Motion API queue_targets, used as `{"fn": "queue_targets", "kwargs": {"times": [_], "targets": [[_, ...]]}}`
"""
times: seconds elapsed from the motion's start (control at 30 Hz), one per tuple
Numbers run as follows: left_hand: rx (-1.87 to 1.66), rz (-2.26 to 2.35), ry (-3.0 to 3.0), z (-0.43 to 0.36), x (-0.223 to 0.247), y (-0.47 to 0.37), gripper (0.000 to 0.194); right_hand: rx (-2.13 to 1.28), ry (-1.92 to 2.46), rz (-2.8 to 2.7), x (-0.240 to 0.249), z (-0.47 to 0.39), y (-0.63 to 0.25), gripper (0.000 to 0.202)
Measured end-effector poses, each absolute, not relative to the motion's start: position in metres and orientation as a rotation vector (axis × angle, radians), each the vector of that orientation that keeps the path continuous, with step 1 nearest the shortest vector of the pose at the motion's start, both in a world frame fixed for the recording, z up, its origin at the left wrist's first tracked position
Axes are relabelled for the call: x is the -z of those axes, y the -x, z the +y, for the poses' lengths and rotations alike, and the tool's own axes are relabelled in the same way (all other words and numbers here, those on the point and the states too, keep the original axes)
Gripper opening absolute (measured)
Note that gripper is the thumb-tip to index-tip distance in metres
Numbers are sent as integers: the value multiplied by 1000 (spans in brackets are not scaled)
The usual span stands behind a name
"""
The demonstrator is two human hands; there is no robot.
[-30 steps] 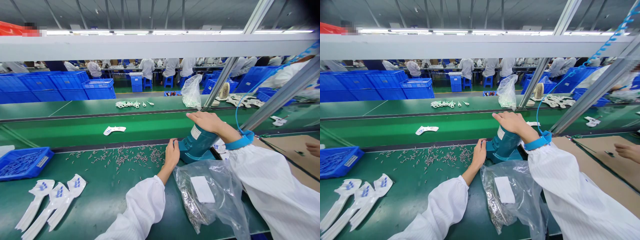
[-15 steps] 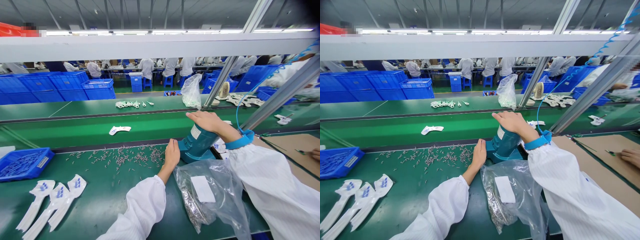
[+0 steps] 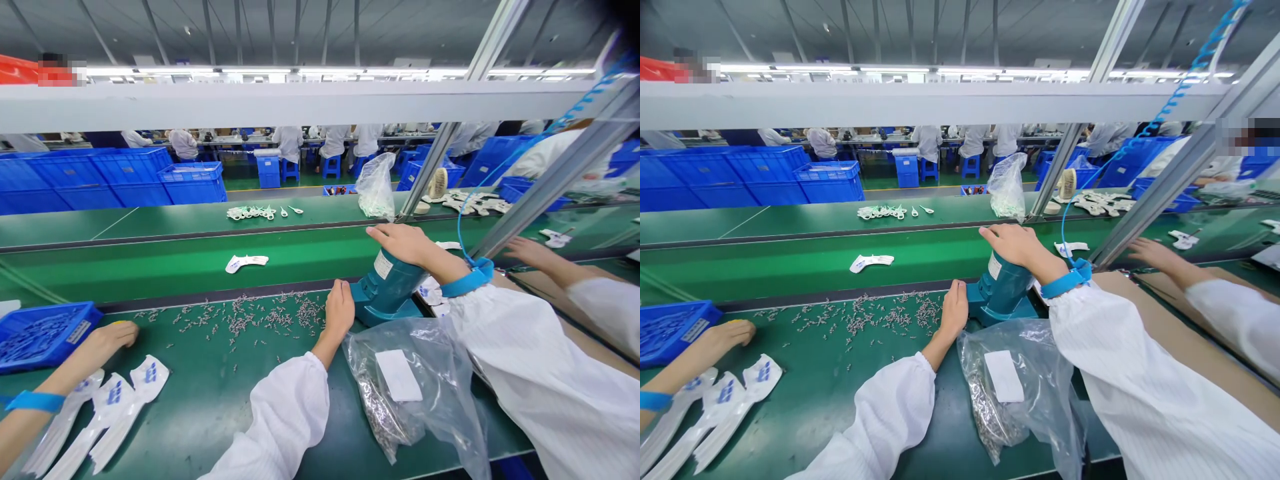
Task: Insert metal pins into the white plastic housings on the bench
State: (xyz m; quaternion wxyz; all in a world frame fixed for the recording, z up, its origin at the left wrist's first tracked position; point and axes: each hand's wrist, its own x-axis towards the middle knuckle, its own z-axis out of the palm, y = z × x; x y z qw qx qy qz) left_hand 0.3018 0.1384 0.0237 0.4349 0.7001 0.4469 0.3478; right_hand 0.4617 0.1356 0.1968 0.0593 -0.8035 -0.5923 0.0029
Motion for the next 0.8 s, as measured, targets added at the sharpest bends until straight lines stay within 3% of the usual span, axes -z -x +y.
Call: {"fn": "queue_targets", "kwargs": {"times": [0.13,0.33,0.8], "targets": [[-878,1094,-1751,139,-23,-301,30,35,2462,-1766,-202,128,-464,62],[-894,1081,-1750,139,-20,-299,31,-156,2554,-1597,-198,116,-475,74],[-894,1113,-1729,138,-18,-302,31,-74,2607,-1676,-195,120,-469,60]]}}
